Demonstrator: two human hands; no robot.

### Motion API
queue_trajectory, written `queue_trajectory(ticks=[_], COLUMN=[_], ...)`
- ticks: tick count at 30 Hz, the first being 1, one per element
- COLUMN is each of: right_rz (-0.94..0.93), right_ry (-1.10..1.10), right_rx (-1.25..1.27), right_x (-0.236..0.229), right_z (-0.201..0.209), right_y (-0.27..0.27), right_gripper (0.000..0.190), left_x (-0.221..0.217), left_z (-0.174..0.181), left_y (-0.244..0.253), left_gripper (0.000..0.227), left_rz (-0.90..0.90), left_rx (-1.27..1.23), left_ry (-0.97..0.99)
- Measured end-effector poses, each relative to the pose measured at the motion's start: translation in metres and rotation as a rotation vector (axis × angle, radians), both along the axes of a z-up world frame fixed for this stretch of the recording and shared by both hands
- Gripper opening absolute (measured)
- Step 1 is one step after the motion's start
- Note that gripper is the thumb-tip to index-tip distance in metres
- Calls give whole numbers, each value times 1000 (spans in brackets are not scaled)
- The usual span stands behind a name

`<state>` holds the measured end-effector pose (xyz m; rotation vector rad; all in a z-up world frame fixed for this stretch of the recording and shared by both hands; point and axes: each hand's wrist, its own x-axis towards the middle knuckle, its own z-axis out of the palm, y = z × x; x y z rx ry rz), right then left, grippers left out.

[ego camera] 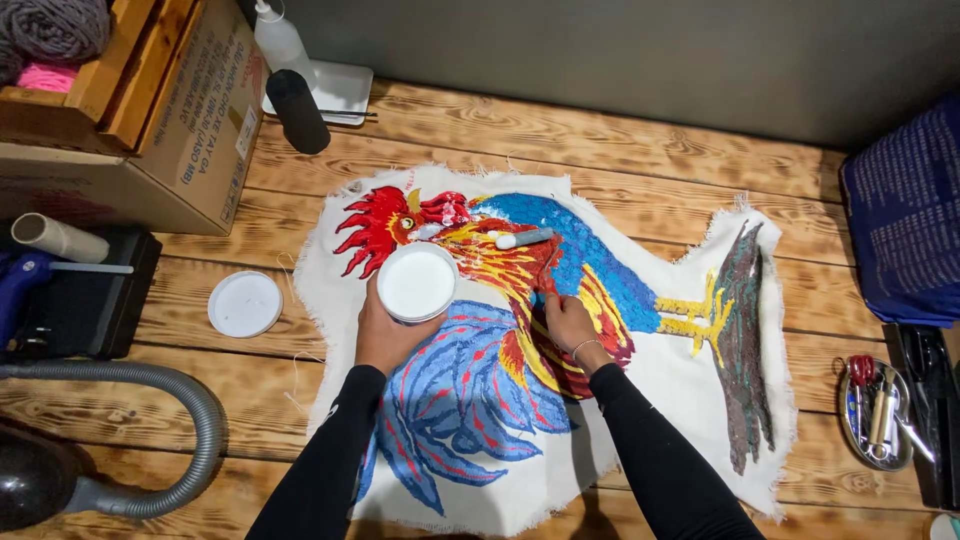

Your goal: Apply adhesive to the back of a tufted rooster rug using a roller.

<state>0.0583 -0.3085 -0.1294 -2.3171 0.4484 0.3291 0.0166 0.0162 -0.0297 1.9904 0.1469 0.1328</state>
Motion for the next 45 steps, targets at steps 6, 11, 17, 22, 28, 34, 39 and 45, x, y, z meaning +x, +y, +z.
queue_trajectory(ticks=[6,11,17,22,28,34,39,45], right_rz=[40,59,-37,-135,-176,-135,-117,-122], right_ry=[16,13,61,82,133,171,133,156], right_rx=[10,16,133,158,202,209,260,257], right_x=[-7,5,15,18,0,-28,-45,-37], right_z=[1,2,11,7,36,16,1,9], right_y=[-5,7,4,-18,-20,-29,-28,-5], right_gripper=[57,59,60,59,66,60,53,54], left_x=[3,5,8,10,16,17,17,13], left_z=[6,14,17,10,6,12,10,4], left_y=[-4,-9,-7,-7,-13,-18,-14,-8], left_gripper=[103,102,105,106,112,108,111,113], left_rz=[-11,-25,-41,-37,-53,-72,-67,-59], left_rx=[-39,-56,-60,-59,-52,-52,-47,-55], left_ry=[14,7,2,25,25,82,53,-3])
